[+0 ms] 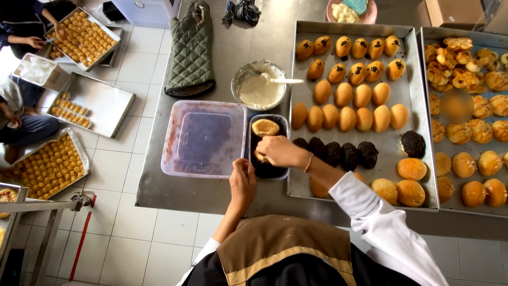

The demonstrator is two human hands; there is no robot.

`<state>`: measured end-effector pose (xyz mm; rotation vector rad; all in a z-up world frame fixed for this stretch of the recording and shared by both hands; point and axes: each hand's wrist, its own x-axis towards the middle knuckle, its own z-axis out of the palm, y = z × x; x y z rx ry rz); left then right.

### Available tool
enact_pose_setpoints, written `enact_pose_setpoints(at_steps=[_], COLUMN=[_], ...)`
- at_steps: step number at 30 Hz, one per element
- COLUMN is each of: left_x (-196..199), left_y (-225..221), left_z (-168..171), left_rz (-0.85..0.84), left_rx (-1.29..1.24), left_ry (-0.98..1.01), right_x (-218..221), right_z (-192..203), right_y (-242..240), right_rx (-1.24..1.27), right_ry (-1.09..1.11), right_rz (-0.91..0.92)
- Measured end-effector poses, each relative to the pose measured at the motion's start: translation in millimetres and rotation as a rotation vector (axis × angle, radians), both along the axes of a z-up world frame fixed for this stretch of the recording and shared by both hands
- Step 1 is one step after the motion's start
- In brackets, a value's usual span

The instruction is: The person applies cream and chocolate toppings to baked bread by hand, dipping the bread into a bowl of cream and then into a container of chocolate sprinkles before placing them on a tray.

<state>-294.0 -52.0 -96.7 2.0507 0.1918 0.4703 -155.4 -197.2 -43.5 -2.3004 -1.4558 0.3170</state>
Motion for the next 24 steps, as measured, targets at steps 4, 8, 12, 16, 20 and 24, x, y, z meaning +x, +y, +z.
enact_pose_setpoints(at_steps=[4,8,12,16,20,24], left_x=[-1.8,-2.4,-2.6,-1.3,0.5,-1.0], left_y=[-2.8,-2.9,-3.0,-2.5,-0.6,-1.6], left_z=[1.5,1.0,0.5,-1.9,-4.9,-4.3], left_rz=[0.027,0.029,0.037,0.026,0.015,0.018], left_rx=[0.022,-0.002,-0.016,-0.013,0.010,0.030], left_ry=[-0.042,-0.020,0.003,0.024,0.027,0.019], right_x=[-22.2,-46.8,-64.7,-73.9,-80.4,-78.3], right_z=[1.7,2.6,-15.4,-29.2,-27.2,-32.3], right_y=[-4.5,-10.3,-8.9,-14.0,-17.2,-13.0], right_rx=[0.049,0.245,0.183,0.301,0.352,0.286], right_ry=[-0.121,-0.310,-0.210,-0.110,-0.057,-0.171], right_rz=[-0.059,-0.208,-0.366,-0.529,-0.589,-0.562])
